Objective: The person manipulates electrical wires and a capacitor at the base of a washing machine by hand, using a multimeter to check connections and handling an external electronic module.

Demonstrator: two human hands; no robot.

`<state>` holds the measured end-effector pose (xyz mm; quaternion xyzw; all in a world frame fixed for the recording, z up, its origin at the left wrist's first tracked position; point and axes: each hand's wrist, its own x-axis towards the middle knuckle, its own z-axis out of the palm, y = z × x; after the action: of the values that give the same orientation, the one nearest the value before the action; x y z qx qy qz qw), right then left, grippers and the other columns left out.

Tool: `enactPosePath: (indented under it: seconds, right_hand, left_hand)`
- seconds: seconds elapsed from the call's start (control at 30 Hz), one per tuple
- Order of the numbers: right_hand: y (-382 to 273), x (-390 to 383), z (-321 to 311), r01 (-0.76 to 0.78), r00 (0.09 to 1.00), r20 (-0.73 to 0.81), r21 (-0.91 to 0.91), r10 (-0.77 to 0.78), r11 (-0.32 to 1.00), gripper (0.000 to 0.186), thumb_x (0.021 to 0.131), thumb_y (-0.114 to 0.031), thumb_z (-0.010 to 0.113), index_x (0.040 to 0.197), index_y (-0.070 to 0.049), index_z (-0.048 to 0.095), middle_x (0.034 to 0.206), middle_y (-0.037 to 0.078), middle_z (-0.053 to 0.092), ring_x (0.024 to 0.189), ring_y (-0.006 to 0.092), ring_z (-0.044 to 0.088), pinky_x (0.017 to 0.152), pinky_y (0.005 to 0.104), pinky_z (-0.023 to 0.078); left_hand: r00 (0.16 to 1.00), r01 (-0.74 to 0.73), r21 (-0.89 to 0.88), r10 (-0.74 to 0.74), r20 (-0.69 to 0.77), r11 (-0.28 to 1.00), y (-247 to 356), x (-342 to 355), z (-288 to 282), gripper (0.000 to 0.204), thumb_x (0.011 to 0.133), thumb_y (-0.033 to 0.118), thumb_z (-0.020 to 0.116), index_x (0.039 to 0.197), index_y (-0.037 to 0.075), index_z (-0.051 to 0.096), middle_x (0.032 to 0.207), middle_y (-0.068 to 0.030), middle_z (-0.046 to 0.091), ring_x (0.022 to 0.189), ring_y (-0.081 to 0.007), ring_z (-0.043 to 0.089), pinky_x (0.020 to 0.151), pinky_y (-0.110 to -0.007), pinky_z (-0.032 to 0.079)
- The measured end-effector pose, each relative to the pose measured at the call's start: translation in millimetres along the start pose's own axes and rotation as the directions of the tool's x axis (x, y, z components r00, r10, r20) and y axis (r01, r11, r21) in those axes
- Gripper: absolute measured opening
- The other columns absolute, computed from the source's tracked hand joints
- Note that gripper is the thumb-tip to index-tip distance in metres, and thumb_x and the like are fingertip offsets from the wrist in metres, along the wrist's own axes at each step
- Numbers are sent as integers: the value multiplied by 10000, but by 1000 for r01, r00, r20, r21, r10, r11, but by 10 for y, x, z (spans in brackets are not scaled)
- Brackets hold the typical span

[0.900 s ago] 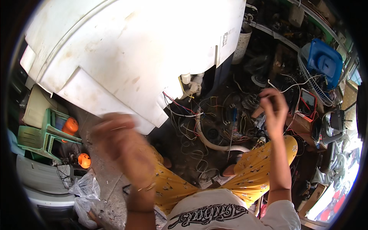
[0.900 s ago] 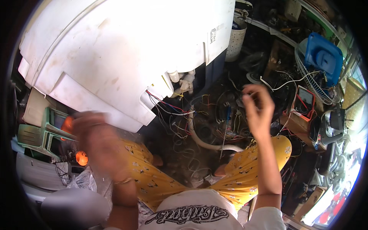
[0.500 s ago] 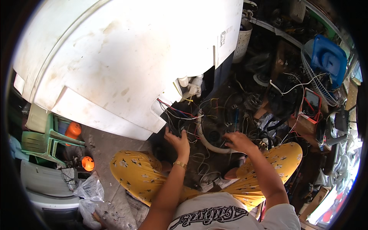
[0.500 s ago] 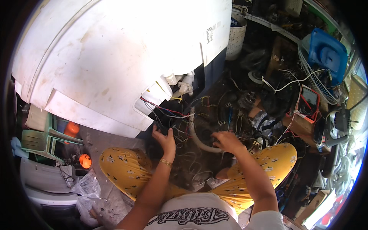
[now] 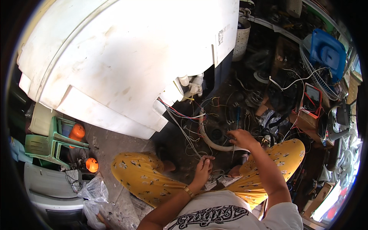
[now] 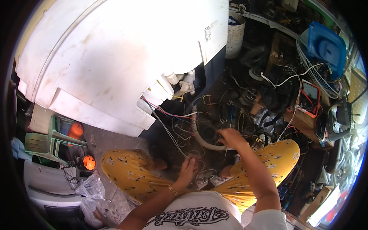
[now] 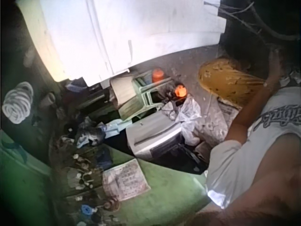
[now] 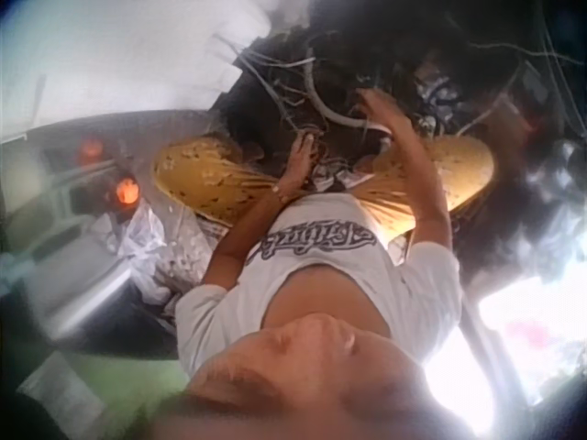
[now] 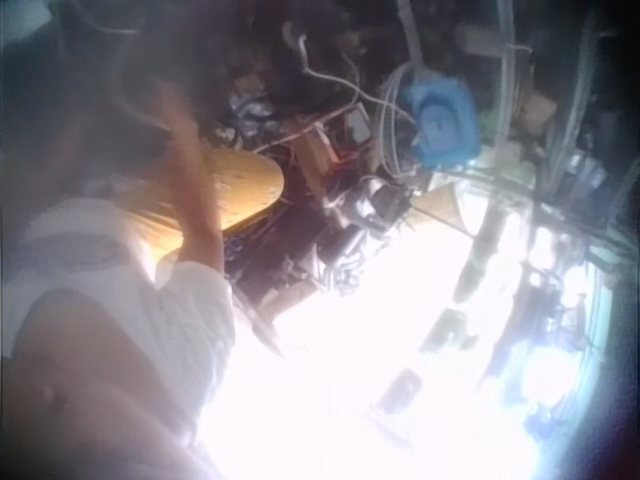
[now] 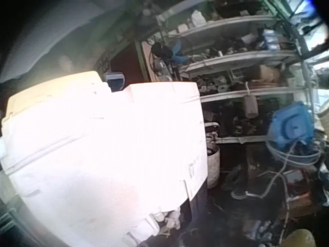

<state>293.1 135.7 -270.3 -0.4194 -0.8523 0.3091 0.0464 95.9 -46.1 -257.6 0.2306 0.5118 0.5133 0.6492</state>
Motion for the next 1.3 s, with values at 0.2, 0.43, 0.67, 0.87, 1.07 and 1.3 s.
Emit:
enactPosePath:
  seconds: [0.2,0.43,0.67,0.87,1.07,1.3]
  right_hand:
    - [-453,219,73,225,962,-211,264,-172,938,301,909,-150,602,1181,-21,597,1160,176,624,1085,324,599,911,384,474]
    - [-1223,587,358,332,912,-397,562,-106,758,416,951,-145,529,1337,-2,466,1348,184,489,1261,324,467,1053,371,356]
    - [-1508,934,461,418,868,-467,503,-170,756,571,937,-145,576,1446,-32,343,1359,195,469,1297,307,418,1080,397,313]
    - [-1447,875,238,266,964,-221,810,-148,523,209,942,-109,588,1136,-30,586,817,22,590,733,101,564,676,260,472]
    - [-1169,773,-19,326,942,-319,808,-102,491,140,997,-115,512,951,-11,594,656,-28,505,571,47,468,557,226,435]
    - [-1185,796,-81,335,939,-331,810,-98,481,194,1000,-138,504,951,-11,642,582,-14,515,513,51,475,488,213,393]
  left_hand:
    - [999,-27,171,22,33,985,88,-262,-218,219,1037,154,388,1128,36,548,683,66,357,571,-23,294,510,-190,277]
    - [997,-72,359,62,41,930,31,-350,-459,241,1019,137,408,1170,56,578,632,74,372,530,-25,330,485,-200,296]
    - [999,-40,419,34,21,907,64,-350,-465,243,1006,145,428,1163,46,586,644,66,412,542,-29,378,492,-195,320]
    - [986,-70,400,125,-114,914,13,-344,-513,239,998,122,443,1170,31,582,743,32,521,633,-52,466,582,-211,407]
    - [902,-302,223,354,-248,927,25,-292,-396,263,1003,127,467,1221,22,570,878,-15,602,778,-77,538,706,-233,463]
    - [899,-313,210,361,-249,926,97,-314,-532,233,991,85,496,1158,-15,624,896,-34,645,838,-87,590,746,-233,480]
